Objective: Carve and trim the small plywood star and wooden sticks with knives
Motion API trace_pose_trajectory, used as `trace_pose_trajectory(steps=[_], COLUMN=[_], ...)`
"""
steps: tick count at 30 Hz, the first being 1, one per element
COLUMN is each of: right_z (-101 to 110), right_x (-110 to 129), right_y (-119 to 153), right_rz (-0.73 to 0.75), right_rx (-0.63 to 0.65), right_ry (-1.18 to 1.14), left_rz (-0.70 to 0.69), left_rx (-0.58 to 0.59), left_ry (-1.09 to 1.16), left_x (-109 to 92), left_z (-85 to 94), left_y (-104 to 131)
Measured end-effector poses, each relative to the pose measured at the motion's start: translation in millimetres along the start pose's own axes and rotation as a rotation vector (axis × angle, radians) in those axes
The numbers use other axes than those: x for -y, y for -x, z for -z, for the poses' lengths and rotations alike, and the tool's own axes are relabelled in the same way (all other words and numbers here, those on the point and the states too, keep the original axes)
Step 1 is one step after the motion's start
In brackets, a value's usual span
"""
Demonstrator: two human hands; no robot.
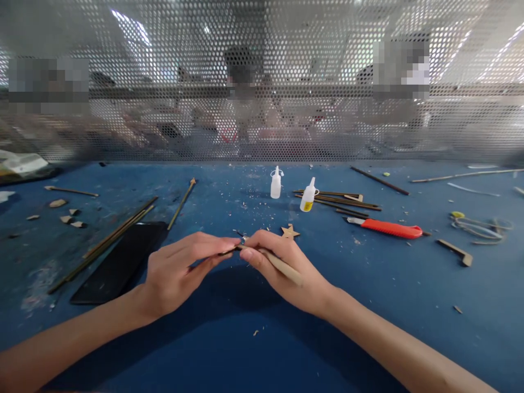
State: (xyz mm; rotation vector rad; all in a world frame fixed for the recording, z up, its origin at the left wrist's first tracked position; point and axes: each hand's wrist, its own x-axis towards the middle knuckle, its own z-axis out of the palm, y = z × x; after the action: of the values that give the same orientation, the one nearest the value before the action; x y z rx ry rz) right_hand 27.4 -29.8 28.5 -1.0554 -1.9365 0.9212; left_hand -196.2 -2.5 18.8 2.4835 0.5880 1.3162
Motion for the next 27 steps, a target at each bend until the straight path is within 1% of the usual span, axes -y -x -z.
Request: trace_pose_trajectory(steps=[2, 7, 10, 12, 14, 16, 18, 20, 22, 24, 27], right_z=[7.4, 21.9, 24.2, 23.9, 22.8, 21.2, 19.6, 18.1, 16.7, 15.4, 13.7], right_x=[3.7, 11.8, 12.9, 9.5, 2.8, -4.6, -9.2, -8.8, -4.7, 0.2, 5.3], right_y=[-2.1, -5.8, -6.2, -6.7, -7.7, -8.9, -9.4, -8.9, -7.8, -6.8, -5.4], right_rz=[0.031, 0.049, 0.032, -0.019, -0.066, -0.062, -0.045, -0.052, -0.063, -0.07, -0.072], right_rx=[0.065, 0.227, 0.265, 0.241, 0.161, 0.045, -0.026, -0.023, 0.034, 0.085, 0.113], right_ry=[-0.023, -0.083, -0.081, -0.095, -0.149, -0.224, -0.296, -0.358, -0.389, -0.347, -0.226], left_rz=[-0.021, -0.012, 0.003, -0.01, -0.071, -0.147, -0.191, -0.196, -0.192, -0.184, -0.187], left_rx=[0.012, 0.011, -0.004, -0.018, -0.046, -0.067, -0.076, -0.077, -0.084, -0.098, -0.1], left_ry=[0.006, 0.029, 0.024, 0.008, -0.011, -0.024, -0.03, -0.034, -0.047, -0.061, -0.069], left_x=[-1.1, -9.3, -11.6, -11.5, -11.0, -10.4, -9.4, -7.9, -6.2, -5.0, -4.7], left_z=[3.1, 9.5, 11.5, 12.2, 12.6, 12.5, 12.0, 11.1, 10.2, 9.5, 9.6], left_y=[-0.1, 2.5, 2.3, 0.1, -3.2, -6.1, -7.5, -7.6, -7.2, -6.9, -6.5])
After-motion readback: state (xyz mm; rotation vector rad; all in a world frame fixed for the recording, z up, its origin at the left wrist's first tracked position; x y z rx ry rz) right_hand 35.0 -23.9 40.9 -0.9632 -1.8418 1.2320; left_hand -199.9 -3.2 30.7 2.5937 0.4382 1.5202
